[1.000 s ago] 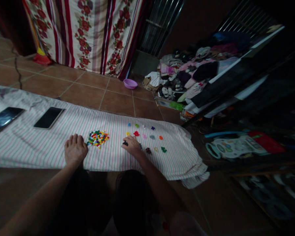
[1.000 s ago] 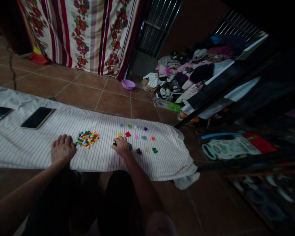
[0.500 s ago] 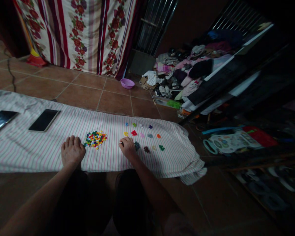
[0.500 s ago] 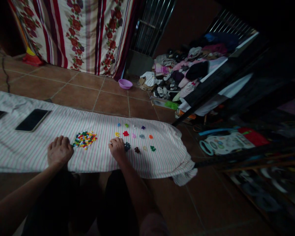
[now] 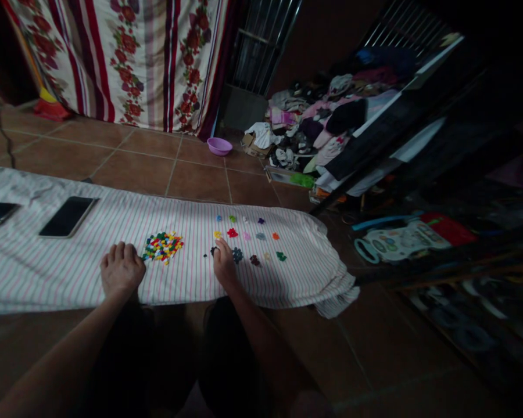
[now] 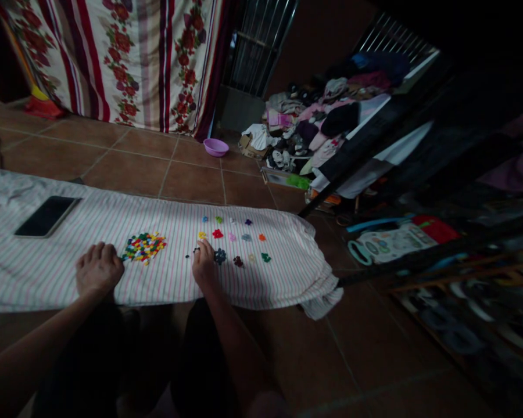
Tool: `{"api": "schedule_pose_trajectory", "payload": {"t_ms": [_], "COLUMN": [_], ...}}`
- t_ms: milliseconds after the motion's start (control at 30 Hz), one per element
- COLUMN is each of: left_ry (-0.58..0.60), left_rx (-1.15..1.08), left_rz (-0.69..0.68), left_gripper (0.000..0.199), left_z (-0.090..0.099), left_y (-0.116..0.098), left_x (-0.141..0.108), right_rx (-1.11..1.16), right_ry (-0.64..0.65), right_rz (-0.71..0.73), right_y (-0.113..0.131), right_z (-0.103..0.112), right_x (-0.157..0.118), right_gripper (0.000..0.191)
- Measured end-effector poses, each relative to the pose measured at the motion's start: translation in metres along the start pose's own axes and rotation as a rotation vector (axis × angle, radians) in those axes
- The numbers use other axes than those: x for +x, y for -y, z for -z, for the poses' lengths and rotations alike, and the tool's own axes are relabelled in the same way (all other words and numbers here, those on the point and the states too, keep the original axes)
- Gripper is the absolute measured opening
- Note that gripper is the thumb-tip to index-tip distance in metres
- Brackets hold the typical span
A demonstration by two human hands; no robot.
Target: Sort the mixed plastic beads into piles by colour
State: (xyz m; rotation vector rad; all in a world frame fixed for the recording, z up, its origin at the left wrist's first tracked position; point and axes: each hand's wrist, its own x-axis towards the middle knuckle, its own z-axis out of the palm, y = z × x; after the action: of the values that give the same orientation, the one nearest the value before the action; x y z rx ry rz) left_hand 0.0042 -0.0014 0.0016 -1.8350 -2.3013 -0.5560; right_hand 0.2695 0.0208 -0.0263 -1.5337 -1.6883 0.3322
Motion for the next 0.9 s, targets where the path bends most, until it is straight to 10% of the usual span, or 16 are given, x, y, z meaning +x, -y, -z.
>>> {"api": "schedule_pose_trajectory", "payload": {"t_ms": [567, 900], "left_ry": [0.010, 0.002], "left_rx": [0.002, -0.033], "left_rz": [-0.006, -0.009], "left_gripper": [0.034, 0.034], "left_z": [0.003, -0.001], "left_y": [-0.001, 0.000], "left_x": [0.000, 0.000], "right_rx": [0.097, 0.062], "right_ry": [-0.005, -0.164], "right_rz": [-0.115, -0.246], "right_y": [-0.006, -0.033], "right_z": [0.009, 0.074], "right_x": [-0.003, 0.009], "right_gripper": [0.043, 0.045]}}
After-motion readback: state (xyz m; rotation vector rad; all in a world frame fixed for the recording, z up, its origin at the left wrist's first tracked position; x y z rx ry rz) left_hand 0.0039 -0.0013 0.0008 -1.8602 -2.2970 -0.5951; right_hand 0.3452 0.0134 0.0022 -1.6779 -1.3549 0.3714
